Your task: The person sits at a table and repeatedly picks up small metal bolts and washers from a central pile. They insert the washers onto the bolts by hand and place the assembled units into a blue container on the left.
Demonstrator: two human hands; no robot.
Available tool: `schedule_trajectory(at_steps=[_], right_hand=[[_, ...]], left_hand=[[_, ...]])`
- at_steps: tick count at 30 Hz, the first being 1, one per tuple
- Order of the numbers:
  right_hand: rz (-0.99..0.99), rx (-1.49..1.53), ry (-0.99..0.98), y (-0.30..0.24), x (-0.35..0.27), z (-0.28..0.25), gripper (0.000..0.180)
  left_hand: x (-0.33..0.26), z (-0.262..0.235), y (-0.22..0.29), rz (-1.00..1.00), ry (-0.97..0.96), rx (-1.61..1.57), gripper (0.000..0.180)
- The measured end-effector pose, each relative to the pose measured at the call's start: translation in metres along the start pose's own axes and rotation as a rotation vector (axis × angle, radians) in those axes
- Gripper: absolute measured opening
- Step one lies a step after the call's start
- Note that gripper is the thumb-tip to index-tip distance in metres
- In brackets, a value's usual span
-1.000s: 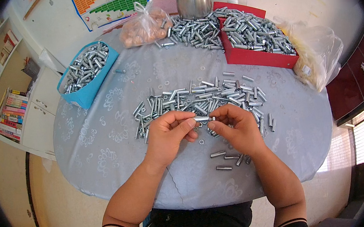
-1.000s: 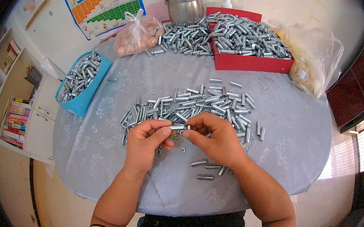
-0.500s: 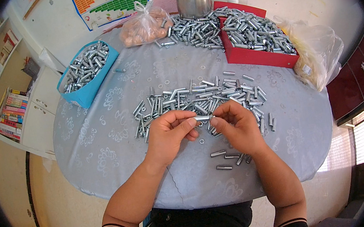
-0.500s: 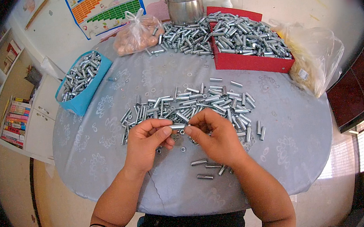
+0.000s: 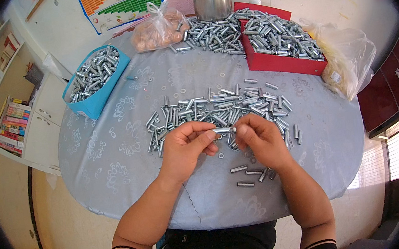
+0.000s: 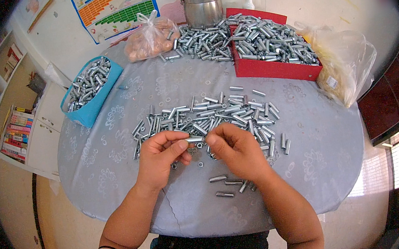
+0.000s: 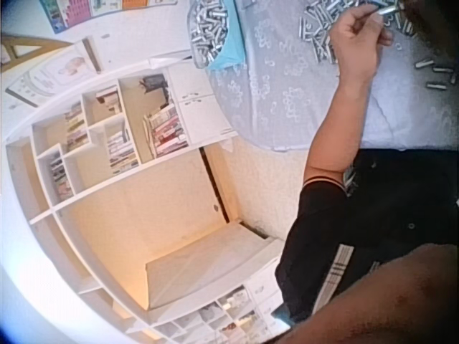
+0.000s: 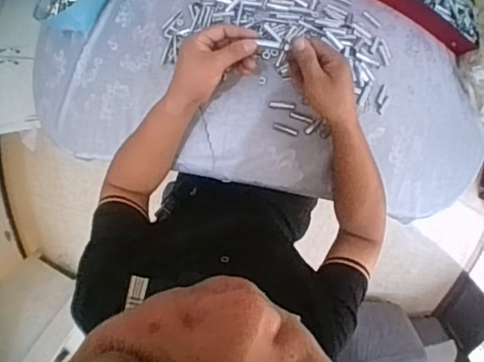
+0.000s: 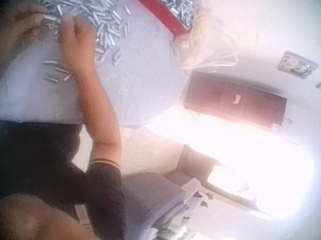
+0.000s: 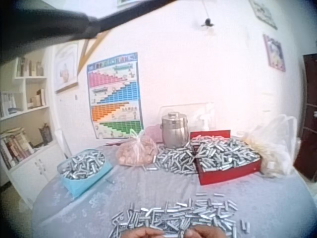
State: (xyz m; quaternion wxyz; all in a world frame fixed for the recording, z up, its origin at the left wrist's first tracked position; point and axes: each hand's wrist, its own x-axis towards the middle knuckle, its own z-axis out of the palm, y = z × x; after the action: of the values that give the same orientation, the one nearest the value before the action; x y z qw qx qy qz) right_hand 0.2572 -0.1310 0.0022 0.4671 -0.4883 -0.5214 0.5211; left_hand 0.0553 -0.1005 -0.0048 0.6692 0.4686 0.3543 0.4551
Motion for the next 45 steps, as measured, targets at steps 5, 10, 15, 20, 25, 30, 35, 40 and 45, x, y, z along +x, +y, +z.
schedule_trajectory(at_steps=[5, 10, 15, 20, 25, 30, 35, 40, 45], right_hand=[[-0.078, -0.206, 0.019, -0.003, -0.001, -0.003, 0.014], [-0.178, -0.025, 0.093, -0.001, -0.001, 0.004, 0.013], [-0.032, -0.082, 0.027, -0.002, -0.001, -0.004, 0.012], [-0.129, -0.078, 0.029, 0.0, -0.001, 0.004, 0.017], [-0.042, 0.02, 0.006, 0.001, 0.0, 0.0, 0.02], [-0.013, -0.15, -0.042, -0.002, 0.0, -0.007, 0.018], [-0.109, 0.002, -0.02, 0.0, -0.002, 0.0, 0.016], [0.072, -0.104, -0.069, -0.005, -0.002, -0.005, 0.016], [-0.121, 0.046, 0.022, 0.004, -0.001, 0.0, 0.014]], left_hand=[[0.0, 0.0, 0.001, -0.001, -0.001, -0.016, 0.018], [0.0, 0.001, 0.0, 0.0, -0.007, -0.013, 0.018], [0.0, -0.001, -0.001, 0.008, -0.001, -0.023, 0.017], [0.001, -0.001, -0.002, 0.013, -0.012, -0.03, 0.016], [0.001, -0.001, -0.001, 0.016, -0.023, -0.045, 0.016], [0.0, -0.001, -0.001, 0.018, -0.023, -0.042, 0.016], [0.0, -0.001, -0.002, 0.011, -0.027, -0.059, 0.016], [0.0, -0.002, -0.002, 0.016, -0.03, -0.032, 0.015], [0.0, 0.0, -0.003, 0.016, -0.033, -0.04, 0.015]])
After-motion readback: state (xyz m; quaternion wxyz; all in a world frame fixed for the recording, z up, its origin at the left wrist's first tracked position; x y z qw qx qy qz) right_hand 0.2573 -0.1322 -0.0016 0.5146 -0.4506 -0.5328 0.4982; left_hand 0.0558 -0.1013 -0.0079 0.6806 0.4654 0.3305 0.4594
